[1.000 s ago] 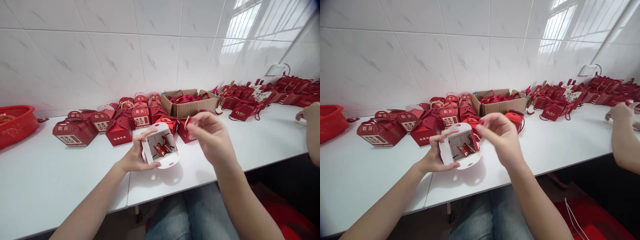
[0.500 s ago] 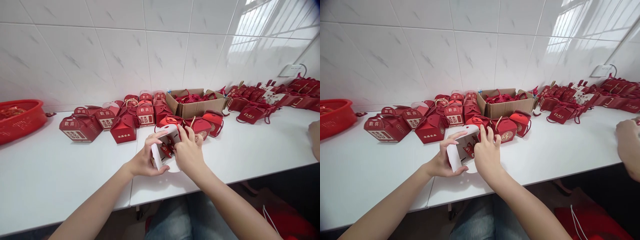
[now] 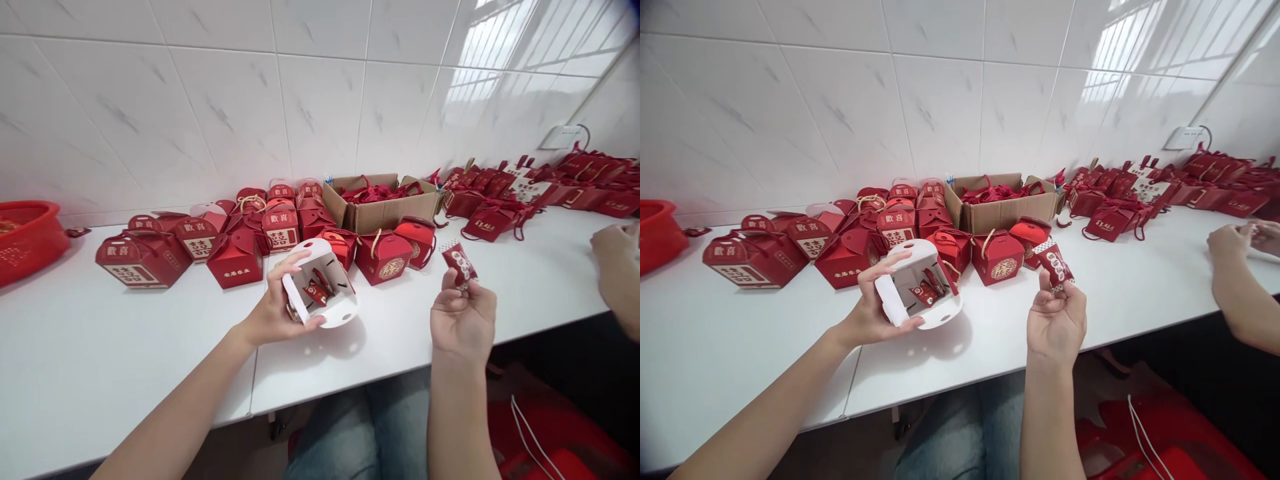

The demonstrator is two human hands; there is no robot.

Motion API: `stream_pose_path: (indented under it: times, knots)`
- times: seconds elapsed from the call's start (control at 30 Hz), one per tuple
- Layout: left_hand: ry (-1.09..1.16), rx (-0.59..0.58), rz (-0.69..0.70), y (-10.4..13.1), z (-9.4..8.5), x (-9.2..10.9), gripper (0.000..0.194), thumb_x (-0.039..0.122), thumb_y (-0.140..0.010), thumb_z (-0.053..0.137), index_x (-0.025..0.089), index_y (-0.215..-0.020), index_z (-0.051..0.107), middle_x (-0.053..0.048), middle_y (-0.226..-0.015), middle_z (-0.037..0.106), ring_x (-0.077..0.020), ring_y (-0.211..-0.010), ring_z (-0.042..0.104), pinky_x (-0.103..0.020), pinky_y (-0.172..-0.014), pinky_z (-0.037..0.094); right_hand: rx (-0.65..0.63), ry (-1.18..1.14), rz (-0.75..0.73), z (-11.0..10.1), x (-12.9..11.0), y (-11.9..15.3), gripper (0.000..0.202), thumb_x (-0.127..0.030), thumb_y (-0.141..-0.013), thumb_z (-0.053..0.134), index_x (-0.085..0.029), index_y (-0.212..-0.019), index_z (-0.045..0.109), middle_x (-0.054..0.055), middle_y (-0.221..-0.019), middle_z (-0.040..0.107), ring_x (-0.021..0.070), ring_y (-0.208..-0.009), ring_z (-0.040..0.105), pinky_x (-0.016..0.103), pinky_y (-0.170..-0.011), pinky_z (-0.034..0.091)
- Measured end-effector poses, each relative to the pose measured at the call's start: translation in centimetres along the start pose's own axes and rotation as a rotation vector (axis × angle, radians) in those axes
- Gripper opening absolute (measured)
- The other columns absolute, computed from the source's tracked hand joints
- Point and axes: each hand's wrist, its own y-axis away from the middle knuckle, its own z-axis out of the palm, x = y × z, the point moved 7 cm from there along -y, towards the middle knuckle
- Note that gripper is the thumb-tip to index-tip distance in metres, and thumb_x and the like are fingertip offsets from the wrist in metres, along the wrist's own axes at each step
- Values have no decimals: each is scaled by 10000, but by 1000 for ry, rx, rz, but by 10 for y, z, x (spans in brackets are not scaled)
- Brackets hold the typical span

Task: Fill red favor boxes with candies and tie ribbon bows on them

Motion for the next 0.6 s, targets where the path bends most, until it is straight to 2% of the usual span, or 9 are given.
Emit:
stream_pose_path:
  times: [0.13,0.33,0.47,0.6]
  knots:
    - [-19,14,-7,0,-3,-4,880,194,-604,831,257,-1245,232,-222,-1380,374,-352,-1354,336,-626,-1046,317,-63,11,-10,-7,7,3,232,-103,-600,726,-173,-697,527,-58,-694,613,95,-750,694,109,-599,543]
    - [-65,100,-64,0,-12,-15,870,239,-588,848,268,-1207,238,-191,-1341,400,-326,-1302,404,-601,-1033,348,-239,235,-99,-3,10,12,376,-202,-711,760,-231,-1059,622,-21,-922,678,65,-757,658,189,-704,549]
    - [-85,159,-170,2,-18,-28,834,257,-597,839,276,-1171,234,-154,-1320,412,-298,-1286,425,-574,-1047,351,-303,269,-35,-3,18,17,291,-203,-648,806,-205,-916,694,-4,-910,700,78,-742,652,202,-692,545]
    - [-182,293,-385,11,-31,-51,803,290,-595,826,263,-1142,240,-121,-1285,389,-284,-1275,427,-545,-1066,343,-398,285,-54,-1,19,26,268,-203,-596,834,-193,-837,716,-4,-789,710,97,-697,646,209,-642,540]
